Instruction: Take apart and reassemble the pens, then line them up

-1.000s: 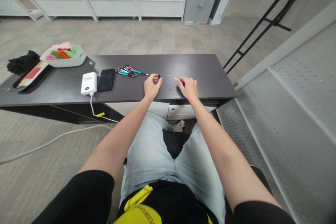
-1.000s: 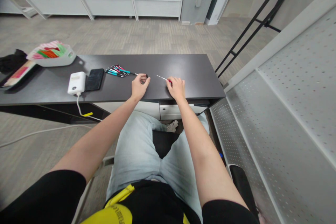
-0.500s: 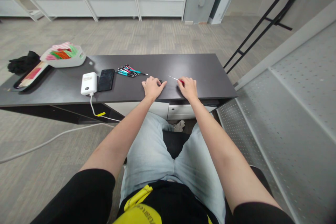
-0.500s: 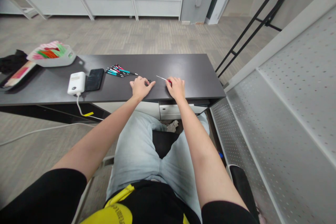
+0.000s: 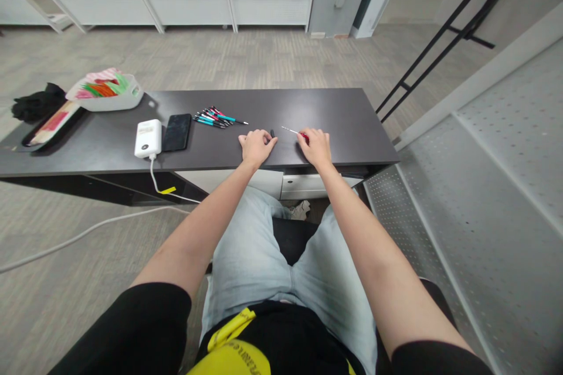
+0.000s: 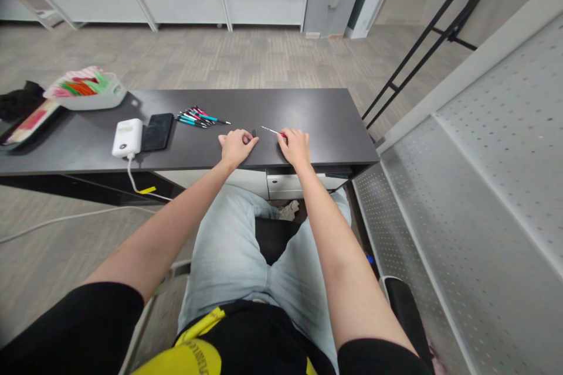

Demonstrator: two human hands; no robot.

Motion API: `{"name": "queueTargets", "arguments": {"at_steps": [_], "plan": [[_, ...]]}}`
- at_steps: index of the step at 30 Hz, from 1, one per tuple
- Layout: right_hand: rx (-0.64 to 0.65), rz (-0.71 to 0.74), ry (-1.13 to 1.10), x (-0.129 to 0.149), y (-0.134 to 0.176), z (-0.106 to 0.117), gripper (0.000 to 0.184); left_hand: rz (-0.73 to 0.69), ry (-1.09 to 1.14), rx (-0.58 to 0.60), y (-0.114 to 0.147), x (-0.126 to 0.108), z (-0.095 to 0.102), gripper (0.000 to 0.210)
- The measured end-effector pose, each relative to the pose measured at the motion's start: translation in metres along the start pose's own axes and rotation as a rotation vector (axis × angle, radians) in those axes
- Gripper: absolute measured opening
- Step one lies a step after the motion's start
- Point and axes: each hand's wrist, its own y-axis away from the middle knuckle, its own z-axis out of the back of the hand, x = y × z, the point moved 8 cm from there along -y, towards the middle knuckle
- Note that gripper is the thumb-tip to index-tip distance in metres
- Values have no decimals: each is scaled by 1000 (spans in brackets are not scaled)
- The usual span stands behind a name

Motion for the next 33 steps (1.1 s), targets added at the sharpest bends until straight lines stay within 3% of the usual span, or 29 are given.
{"name": "queueTargets", "arguments": {"at_steps": [7,11,16,22,29,33], "plan": [[1,33,13,1,-1,-2,46,-32,111,-93,1,1,7,14],[54,126,20,7,1,-7,44,-164,223,-122,2,-6,9,39],[90,164,23,11,1,-9,42,-263,196,-60,1,-11,-1,11],[92,117,3,8,0,-7,44,-205,218,-108,-5,-3,-2,16],[49,-8,-39,0,-1,1,40,-107,393,-279,-7,12,10,19],[48,-31,-36,0,-1,2,41,-78,403,-262,-7,15,8,13]]}}
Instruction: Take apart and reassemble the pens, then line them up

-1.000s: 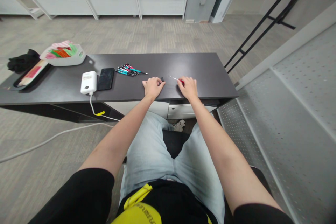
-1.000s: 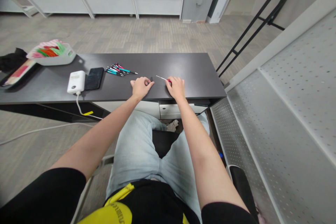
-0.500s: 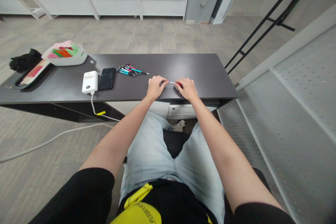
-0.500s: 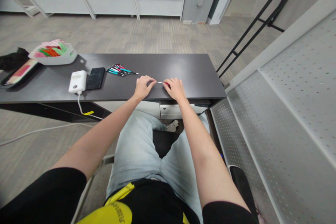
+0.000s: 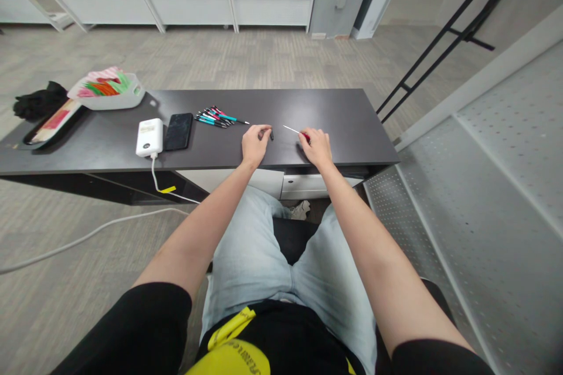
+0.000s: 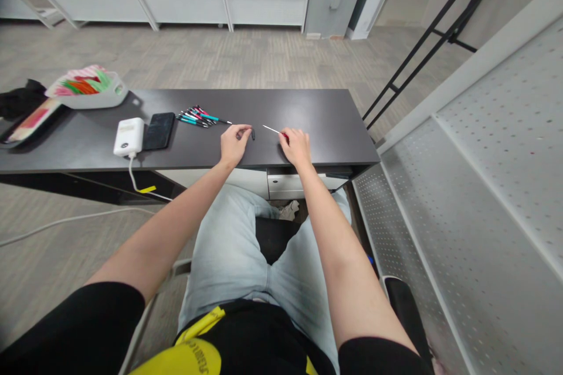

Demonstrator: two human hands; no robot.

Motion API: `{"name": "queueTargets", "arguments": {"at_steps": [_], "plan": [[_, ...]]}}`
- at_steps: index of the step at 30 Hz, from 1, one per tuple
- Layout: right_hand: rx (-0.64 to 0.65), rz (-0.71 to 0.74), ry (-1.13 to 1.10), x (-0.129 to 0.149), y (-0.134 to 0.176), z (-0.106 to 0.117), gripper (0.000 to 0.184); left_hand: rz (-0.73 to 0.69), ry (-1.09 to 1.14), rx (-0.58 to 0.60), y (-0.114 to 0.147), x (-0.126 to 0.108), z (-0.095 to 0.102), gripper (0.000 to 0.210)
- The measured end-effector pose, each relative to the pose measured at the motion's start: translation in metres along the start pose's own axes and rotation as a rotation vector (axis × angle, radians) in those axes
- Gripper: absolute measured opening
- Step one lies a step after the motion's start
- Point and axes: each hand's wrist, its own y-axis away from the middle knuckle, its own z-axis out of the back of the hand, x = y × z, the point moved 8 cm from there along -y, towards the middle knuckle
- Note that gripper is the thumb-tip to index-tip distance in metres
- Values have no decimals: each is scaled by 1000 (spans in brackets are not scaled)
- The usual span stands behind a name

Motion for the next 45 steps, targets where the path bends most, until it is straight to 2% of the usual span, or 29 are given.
{"name": "queueTargets", "arguments": {"at_steps": [6,15,33,41,45], "plan": [[-12,-4,4,0,0,0,39,-17,-207,180,5,-10,-9,7],[-22,16,0,1,0,-1,38,-41,-390,243,7,-19,-13,9],[-63,45,40,-5,-6,-9,34,-11,-366,233,2,-12,-20,17],[-37,40,33,-2,-4,-6,32,-9,-350,220,3,-16,-16,16],[49,129,-1,5,-3,-11,33,-19,-293,194,6,-19,-11,33]]}}
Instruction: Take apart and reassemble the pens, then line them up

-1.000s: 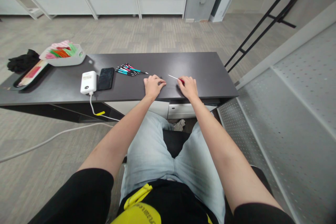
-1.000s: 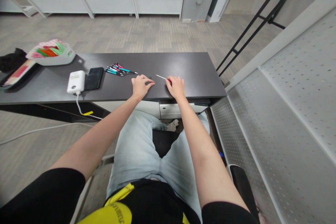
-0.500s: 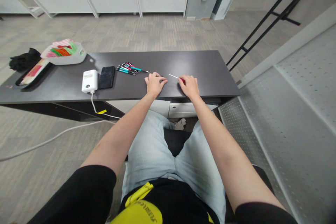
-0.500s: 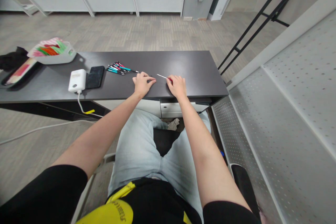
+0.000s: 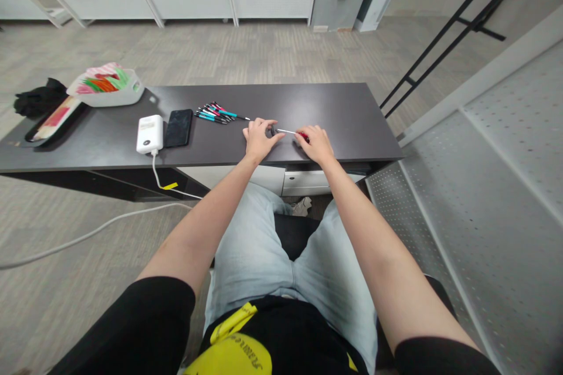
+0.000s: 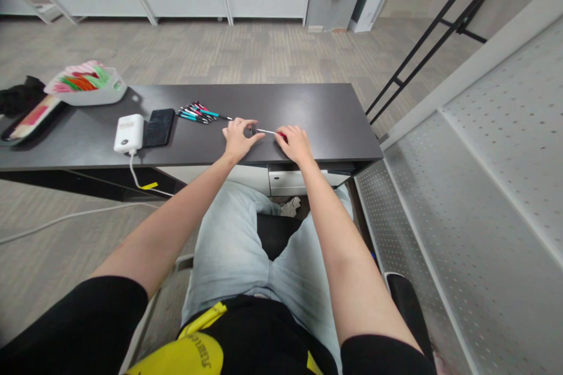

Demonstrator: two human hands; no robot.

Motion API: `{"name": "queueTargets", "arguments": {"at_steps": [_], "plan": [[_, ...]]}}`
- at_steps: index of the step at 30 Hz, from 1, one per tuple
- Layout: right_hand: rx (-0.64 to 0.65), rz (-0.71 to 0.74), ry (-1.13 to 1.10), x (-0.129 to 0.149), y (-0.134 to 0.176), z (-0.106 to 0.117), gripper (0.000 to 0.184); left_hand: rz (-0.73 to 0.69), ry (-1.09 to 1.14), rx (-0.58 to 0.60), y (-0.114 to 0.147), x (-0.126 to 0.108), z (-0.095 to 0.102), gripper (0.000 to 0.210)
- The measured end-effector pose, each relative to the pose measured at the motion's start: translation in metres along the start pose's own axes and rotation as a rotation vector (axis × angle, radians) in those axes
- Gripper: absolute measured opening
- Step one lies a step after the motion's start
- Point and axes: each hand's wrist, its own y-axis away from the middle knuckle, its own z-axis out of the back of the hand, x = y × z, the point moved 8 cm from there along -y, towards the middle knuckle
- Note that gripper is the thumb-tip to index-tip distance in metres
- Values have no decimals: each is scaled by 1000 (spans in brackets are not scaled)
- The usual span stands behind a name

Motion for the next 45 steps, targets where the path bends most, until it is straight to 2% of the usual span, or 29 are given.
{"name": "queueTargets", "arguments": {"at_steps": [2,5,11,19,26,34,37,41,45], "plan": [[35,30,-12,2,0,-2,34,-33,8,17,1,-3,0,29],[44,36,-19,1,-2,-4,35,-74,-5,55,3,-8,-3,9],[-28,-29,-27,-8,-4,-2,33,-79,-23,23,4,-13,0,17],[-155,-131,-60,-22,-4,4,35,24,-91,-56,7,-4,9,25],[-166,-140,-71,-21,-5,5,39,-143,-243,118,10,-21,-16,37],[-93,-92,-38,-16,-6,-1,42,-151,-331,212,7,-21,-24,47],[-85,-91,-43,-15,-5,1,44,-156,-286,167,7,-21,-19,39],[-62,-105,-37,-13,-4,3,45,-72,-216,58,7,-14,-5,36],[-54,-129,-26,-11,-3,5,45,-41,-188,51,7,-8,-3,34]]}}
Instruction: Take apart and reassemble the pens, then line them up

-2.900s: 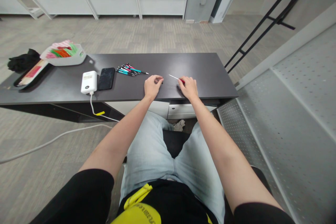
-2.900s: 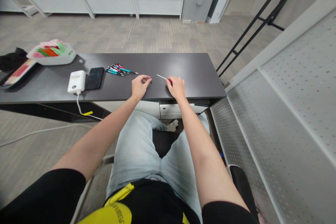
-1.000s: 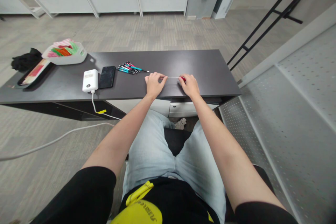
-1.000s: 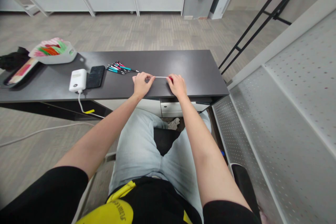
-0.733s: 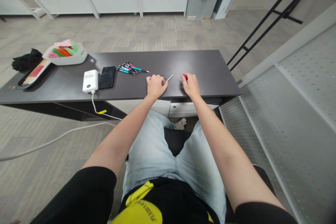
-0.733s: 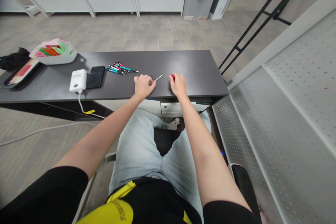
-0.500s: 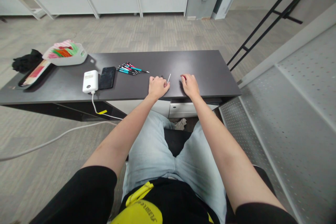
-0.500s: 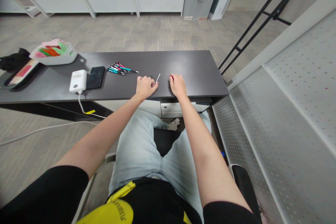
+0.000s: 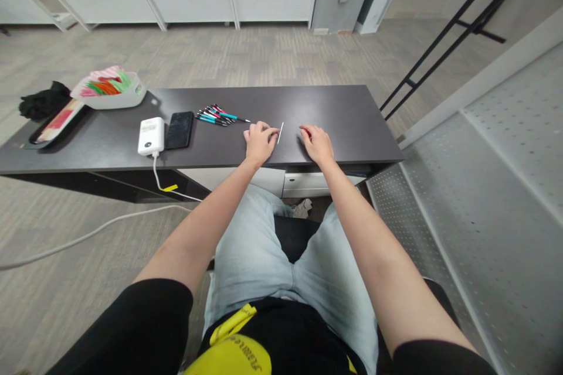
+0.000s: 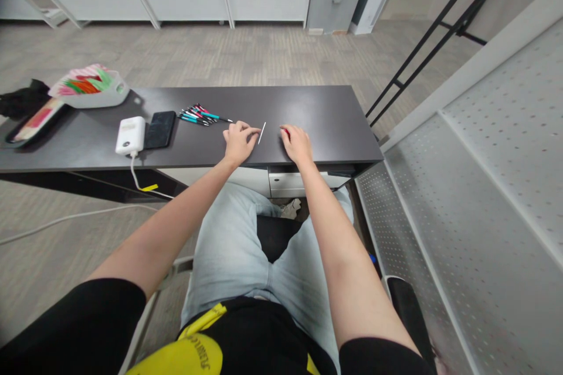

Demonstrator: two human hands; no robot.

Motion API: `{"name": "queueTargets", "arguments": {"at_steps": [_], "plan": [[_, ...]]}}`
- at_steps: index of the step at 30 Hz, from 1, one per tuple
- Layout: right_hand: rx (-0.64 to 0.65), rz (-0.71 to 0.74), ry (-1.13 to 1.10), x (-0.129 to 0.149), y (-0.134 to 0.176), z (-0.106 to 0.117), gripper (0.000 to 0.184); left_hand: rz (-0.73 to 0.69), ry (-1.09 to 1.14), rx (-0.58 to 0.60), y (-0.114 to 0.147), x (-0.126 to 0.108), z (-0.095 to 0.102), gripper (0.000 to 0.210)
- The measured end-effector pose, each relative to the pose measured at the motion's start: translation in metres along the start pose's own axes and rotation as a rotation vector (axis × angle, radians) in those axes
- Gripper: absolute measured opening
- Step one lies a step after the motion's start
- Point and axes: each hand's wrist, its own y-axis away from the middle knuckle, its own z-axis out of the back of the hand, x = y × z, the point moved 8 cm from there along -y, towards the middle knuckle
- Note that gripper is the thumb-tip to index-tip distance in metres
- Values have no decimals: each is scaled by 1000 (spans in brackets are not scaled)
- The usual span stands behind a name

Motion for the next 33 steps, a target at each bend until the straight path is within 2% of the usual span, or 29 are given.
{"name": "queueTargets", "arguments": {"at_steps": [6,12,17,21,24,26,29,33], "plan": [[-6,-22,-35,1,1,2,44,-64,-31,77,-1,-3,-9,35],[14,8,-44,1,-2,-2,53,-68,-27,80,-5,-3,-12,34],[28,72,-56,1,-4,-6,54,-82,-2,44,-6,-1,-13,29],[23,-22,-116,-9,-4,-8,44,-22,78,-38,-8,1,-8,27],[12,-91,-167,-15,-3,-7,35,88,165,-143,-8,14,5,30],[0,-86,-195,-15,-2,-6,32,144,186,-169,-5,28,14,31],[-1,-67,-215,-13,-2,-3,34,143,86,-94,2,48,23,34],[35,-74,-193,-11,-4,1,43,93,-71,2,14,61,29,51]]}}
